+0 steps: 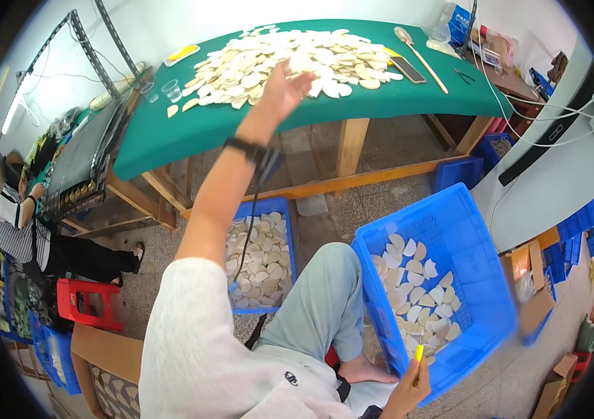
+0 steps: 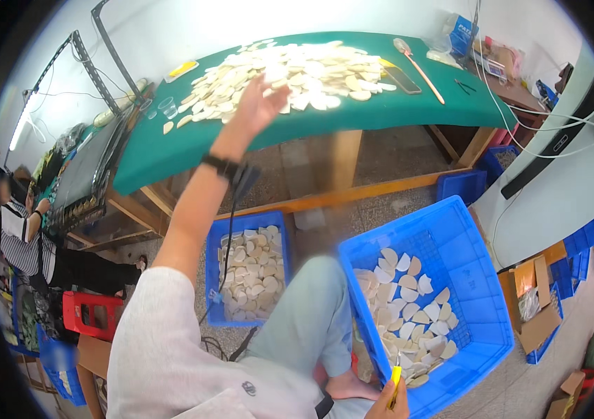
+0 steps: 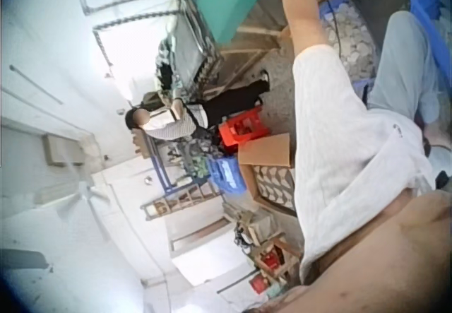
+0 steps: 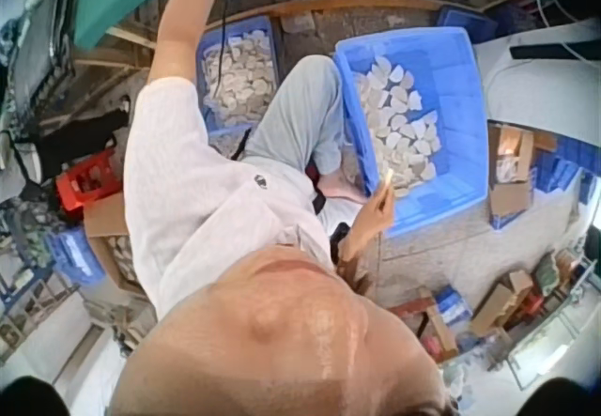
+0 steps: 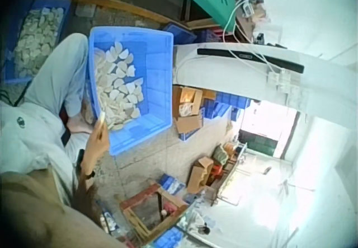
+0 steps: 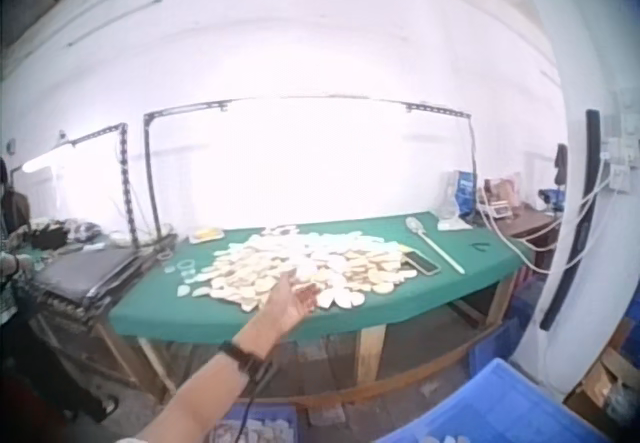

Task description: Scraping and cleaning the edges of small white pieces using a manual tool while sitting on the floor.

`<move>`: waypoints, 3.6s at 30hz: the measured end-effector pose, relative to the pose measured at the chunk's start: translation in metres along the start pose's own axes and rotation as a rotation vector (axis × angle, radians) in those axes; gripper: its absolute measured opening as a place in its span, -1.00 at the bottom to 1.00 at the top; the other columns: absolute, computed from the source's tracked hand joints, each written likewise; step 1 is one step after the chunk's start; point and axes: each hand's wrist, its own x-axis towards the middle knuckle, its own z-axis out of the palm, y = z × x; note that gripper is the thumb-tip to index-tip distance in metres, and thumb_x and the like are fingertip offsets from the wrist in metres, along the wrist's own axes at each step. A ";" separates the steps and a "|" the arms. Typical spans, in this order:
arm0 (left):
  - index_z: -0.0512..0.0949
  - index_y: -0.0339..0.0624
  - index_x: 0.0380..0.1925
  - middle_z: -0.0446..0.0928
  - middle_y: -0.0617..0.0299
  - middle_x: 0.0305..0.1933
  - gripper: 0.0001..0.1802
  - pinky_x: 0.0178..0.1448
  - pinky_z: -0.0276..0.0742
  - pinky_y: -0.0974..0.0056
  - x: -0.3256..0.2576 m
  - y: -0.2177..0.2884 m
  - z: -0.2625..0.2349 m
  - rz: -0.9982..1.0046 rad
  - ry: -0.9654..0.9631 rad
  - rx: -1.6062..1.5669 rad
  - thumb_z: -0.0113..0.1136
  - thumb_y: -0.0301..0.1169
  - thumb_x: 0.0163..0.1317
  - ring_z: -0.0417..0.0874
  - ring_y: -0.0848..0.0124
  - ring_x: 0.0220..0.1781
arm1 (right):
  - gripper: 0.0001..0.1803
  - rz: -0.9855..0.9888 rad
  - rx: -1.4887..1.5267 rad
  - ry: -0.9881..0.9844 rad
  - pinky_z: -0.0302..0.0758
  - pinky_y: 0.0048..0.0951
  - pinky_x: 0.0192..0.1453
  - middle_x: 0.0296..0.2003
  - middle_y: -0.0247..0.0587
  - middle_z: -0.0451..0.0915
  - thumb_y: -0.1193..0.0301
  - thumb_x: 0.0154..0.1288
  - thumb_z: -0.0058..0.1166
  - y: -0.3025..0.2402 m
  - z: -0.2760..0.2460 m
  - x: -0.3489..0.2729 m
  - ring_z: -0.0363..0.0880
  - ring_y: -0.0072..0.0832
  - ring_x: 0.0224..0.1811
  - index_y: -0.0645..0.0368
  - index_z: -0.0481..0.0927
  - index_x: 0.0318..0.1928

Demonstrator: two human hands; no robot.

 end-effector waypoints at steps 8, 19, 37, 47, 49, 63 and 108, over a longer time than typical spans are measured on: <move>0.47 -0.27 -0.06 0.54 0.14 -0.23 -0.57 -0.12 0.43 0.32 -0.045 -0.095 0.037 -0.271 -0.375 0.511 -0.25 -0.19 0.35 0.51 0.42 -0.21 | -0.72 -0.050 0.127 0.171 0.39 -0.42 -0.36 -0.45 -0.01 0.55 0.45 0.25 0.00 0.036 0.007 0.002 0.46 -0.41 -0.46 0.44 0.51 -0.13; 0.42 -0.13 0.04 0.40 0.02 0.02 -0.60 0.04 0.40 0.26 -0.194 -0.285 0.092 0.200 -1.488 1.288 0.02 -0.35 0.16 0.47 0.26 -0.07 | -0.74 0.155 0.309 0.437 0.30 -0.61 -0.45 -0.53 -0.21 0.51 0.43 0.23 0.08 0.100 -0.017 0.009 0.33 -0.68 -0.52 0.34 0.55 -0.12; 0.59 -0.20 -0.32 0.61 0.12 -0.31 -0.74 -0.32 0.49 0.24 -0.325 -0.494 0.100 0.032 -2.120 2.141 0.19 -0.31 0.00 0.64 0.27 -0.28 | -0.73 0.393 0.658 0.538 0.27 -0.65 -0.47 -0.47 -0.30 0.53 0.41 0.22 0.10 0.180 -0.039 -0.005 0.35 -0.70 -0.52 0.30 0.55 -0.11; 0.55 -0.23 -0.22 0.55 0.34 -0.41 -0.73 -0.39 0.32 0.53 -0.363 -0.276 0.144 -0.885 -1.483 0.866 0.24 -0.34 0.10 0.47 0.64 -0.47 | -0.69 0.295 1.016 0.336 0.26 -0.77 -0.41 -0.42 -0.45 0.51 0.55 0.10 0.20 0.121 -0.035 0.007 0.36 -0.80 -0.45 0.27 0.52 -0.10; 0.55 -0.25 -0.23 0.54 0.36 -0.44 -0.73 -0.36 0.35 0.52 -0.365 -0.256 0.130 -0.803 -1.468 0.875 0.25 -0.34 0.10 0.48 0.64 -0.45 | -0.75 0.256 0.913 0.277 0.25 -0.77 -0.42 -0.44 -0.47 0.51 0.56 0.10 0.20 0.109 -0.032 0.004 0.35 -0.80 -0.46 0.28 0.55 -0.16; 0.34 -0.24 -0.04 0.39 0.22 -0.08 -0.72 0.10 0.26 0.38 -0.370 -0.186 0.073 -0.768 -1.203 0.358 -0.10 -0.45 0.24 0.37 0.49 -0.02 | -0.69 -0.016 0.640 0.186 0.39 -0.65 -0.35 -0.35 -0.27 0.57 0.51 0.13 0.15 0.049 -0.012 -0.018 0.45 -0.67 -0.43 0.30 0.50 -0.08; 0.32 -0.23 -0.37 0.29 0.18 -0.41 -0.77 -0.22 0.18 0.29 -0.363 -0.185 0.035 -0.241 -1.047 0.613 0.06 -0.30 0.18 0.25 0.31 -0.32 | -0.63 -0.412 -0.045 0.079 0.19 -0.48 -0.65 -0.64 -0.34 0.38 0.35 0.08 0.20 0.017 -0.015 -0.010 0.28 -0.49 -0.72 0.16 0.57 -0.06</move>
